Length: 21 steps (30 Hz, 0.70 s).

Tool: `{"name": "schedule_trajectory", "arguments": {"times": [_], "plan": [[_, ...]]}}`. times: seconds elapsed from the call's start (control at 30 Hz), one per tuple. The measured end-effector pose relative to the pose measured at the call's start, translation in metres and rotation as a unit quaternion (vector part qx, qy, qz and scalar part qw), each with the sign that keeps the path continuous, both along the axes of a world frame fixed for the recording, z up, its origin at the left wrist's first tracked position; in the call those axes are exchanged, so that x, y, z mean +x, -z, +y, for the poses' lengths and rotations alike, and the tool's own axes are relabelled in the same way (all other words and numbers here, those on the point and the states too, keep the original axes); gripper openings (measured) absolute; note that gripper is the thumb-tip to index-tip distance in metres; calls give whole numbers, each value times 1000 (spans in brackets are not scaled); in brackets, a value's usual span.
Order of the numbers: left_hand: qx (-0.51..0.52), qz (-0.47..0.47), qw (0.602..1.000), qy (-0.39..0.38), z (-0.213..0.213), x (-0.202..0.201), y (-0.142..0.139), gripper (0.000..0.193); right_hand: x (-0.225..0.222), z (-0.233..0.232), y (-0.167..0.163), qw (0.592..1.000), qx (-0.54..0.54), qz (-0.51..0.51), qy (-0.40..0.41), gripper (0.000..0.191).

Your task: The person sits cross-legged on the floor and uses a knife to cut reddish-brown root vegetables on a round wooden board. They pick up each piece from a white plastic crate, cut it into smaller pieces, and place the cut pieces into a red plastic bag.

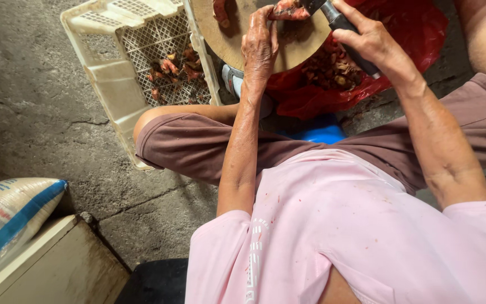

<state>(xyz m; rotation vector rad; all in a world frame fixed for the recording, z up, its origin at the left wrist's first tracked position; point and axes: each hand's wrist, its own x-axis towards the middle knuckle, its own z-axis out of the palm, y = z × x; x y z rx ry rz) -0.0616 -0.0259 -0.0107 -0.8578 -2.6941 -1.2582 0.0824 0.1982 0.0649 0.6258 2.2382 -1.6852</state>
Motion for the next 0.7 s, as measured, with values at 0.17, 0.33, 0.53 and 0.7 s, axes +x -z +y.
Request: {"name": "schedule_trajectory", "arguments": {"times": [0.17,0.33,0.53,0.7], "plan": [[6,20,1000,0,2,-1,-2,31,-3,-7,-13,953,199,220,-62,59],[-48,49,998,-2,4,1,1,33,15,-20,-11,899,372,209,-99,59],[-46,40,998,-5,2,2,0,31,7,-25,6,885,393,215,-132,58],[-37,50,998,-18,0,10,-4,34,13,-18,-2,912,349,189,-105,60]]}}
